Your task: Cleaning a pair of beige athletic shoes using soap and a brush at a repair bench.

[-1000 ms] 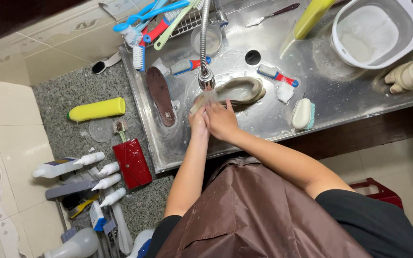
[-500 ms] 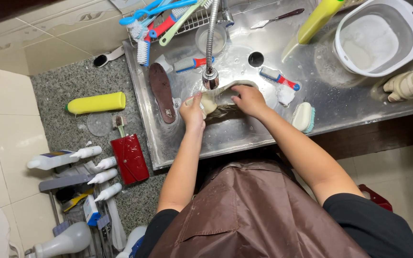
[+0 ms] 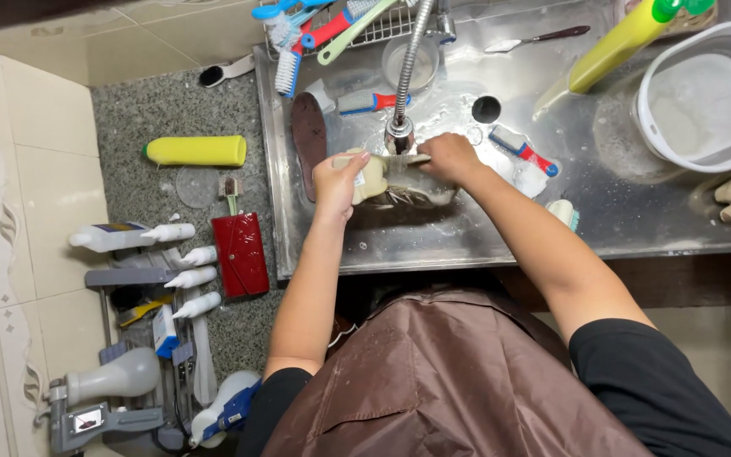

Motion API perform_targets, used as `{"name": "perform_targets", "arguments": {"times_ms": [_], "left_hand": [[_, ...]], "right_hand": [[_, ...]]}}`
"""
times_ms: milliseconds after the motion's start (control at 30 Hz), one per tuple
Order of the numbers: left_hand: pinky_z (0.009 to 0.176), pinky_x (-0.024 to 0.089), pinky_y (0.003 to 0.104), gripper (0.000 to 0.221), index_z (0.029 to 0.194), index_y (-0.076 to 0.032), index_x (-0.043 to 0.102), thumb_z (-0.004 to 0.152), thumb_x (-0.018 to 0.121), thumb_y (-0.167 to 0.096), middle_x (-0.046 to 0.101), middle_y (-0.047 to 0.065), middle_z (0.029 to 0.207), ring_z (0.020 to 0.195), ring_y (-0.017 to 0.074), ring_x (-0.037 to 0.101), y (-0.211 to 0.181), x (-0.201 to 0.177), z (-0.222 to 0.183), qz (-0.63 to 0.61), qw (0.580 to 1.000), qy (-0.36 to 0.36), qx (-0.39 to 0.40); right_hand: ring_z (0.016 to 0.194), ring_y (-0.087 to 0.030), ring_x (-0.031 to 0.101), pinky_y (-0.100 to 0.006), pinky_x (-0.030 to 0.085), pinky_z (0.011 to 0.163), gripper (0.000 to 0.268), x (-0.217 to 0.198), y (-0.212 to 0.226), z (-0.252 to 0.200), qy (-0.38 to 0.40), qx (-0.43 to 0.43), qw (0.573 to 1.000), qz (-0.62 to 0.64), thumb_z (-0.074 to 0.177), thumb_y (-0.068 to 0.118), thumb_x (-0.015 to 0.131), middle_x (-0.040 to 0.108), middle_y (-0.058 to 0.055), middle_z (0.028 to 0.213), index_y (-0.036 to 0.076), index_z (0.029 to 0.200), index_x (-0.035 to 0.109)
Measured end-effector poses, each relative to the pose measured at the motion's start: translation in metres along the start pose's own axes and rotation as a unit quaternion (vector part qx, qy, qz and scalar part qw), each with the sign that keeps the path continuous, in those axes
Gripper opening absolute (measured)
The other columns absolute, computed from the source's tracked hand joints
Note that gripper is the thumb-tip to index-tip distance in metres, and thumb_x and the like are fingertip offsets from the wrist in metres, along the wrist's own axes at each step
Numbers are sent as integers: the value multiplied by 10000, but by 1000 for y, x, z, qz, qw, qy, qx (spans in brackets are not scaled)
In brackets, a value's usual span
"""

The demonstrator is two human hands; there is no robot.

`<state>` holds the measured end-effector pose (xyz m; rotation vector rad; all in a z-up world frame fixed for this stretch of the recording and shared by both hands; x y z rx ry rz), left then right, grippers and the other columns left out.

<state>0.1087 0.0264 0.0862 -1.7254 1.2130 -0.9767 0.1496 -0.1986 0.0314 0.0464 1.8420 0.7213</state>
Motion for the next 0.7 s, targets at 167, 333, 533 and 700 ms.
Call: {"name": "perform_targets", "arguments": {"times_ms": [167, 333, 533, 700], "left_hand": [[647, 605, 325, 234, 993, 76, 730, 826, 808, -69, 761, 136, 888, 728, 189, 733, 5, -23, 6, -40, 998, -54, -1], [655, 603, 319, 223, 968, 80, 715, 824, 823, -53, 756, 125, 885, 733, 180, 727, 19, -35, 9, -43, 994, -100, 15], [628, 568, 303, 196, 956, 73, 729, 845, 813, -65, 747, 125, 862, 714, 177, 710, -11, -21, -3, -69, 993, -91, 32], [689, 563, 268, 196, 970, 63, 734, 839, 822, -54, 761, 110, 891, 762, 141, 713, -19, -9, -7, -94, 989, -66, 88]], "right_hand": [[972, -385, 685, -479, 551, 866, 261, 22, -8, 16, 30, -20, 999, 24, 829, 249, 747, 734, -154, 1009, 103, 1044, 748], [955, -383, 745, -451, 594, 876, 333, 0, 4, 1, 155, 158, 974, 46, 890, 300, 714, 746, -213, 1011, 27, 1082, 735], [855, -372, 759, -429, 609, 802, 284, 56, -31, 6, 102, 161, 980, 56, 869, 192, 670, 761, -266, 946, -33, 1015, 764], [808, -374, 738, -444, 598, 677, 283, 68, -36, -2, 48, 334, 876, 344, 790, 44, 616, 723, -281, 957, -30, 1056, 680]]}}
Point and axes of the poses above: each hand's wrist, its own z-axis towards the middle knuckle, its own x-axis out of the palm, y = z × x, the point moved 6 cm from there along z, towards the middle knuckle
